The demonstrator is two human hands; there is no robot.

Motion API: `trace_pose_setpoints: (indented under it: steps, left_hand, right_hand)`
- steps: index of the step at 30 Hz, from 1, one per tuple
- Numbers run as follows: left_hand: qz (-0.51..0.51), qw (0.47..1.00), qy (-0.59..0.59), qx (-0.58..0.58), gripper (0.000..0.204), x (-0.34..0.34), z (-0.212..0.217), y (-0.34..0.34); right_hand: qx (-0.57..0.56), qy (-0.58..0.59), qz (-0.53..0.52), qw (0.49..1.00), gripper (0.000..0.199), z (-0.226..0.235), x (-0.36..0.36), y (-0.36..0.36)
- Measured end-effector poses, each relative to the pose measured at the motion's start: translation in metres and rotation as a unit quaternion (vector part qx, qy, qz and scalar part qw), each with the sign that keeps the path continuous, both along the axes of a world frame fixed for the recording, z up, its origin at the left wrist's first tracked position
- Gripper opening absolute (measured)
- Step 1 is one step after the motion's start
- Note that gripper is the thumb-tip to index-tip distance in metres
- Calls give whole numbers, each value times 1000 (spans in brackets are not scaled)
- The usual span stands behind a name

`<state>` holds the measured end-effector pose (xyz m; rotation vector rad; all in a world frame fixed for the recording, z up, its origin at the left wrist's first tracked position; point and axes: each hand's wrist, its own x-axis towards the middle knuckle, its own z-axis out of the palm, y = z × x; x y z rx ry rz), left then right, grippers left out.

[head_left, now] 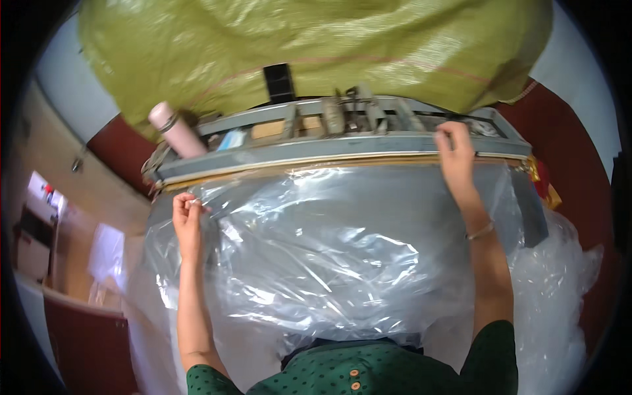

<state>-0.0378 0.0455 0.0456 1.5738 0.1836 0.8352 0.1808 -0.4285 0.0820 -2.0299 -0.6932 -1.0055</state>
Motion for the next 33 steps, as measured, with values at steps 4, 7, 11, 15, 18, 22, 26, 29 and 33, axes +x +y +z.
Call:
trace_pose_setpoints:
  steps: [4,7,11,15,18,22,26,29,33]
  left_hand:
    - [30,999,-43,5,10,-62,25,-6]
    - [118,982,3,147,12,-94,26,13]
    - [296,870,146,365,28,-143,4,52]
    - [322,785,245,470,38,-212,-98,109]
    - [346,873,179,294,25,-199,-88,34]
    - [130,973,173,78,19,-183,-57,-91]
    - [-36,934,177,308,25,-158,-57,-169]
    - [9,902,206,379,37,-149,-47,-181]
    - [155,931,227,241,38,-165,-58,-129]
  right_hand:
    - [-190,-33,128,973,13,10,-64,99]
    - [-199,138,188,952,11,-23,-66,102]
    - [-110,245,189,945,13,-53,-69,38]
    - [-13,311,70,948,15,-73,-66,-88]
    - [-104,277,-40,954,17,-84,-79,-183]
    - [-67,312,-72,945,18,-85,-98,-224]
    - [-41,315,-60,946,20,-82,-100,-205]
    - [-64,314,-68,945,18,-82,-100,-206]
    - [-52,322,-71,943,18,-79,-104,-208]
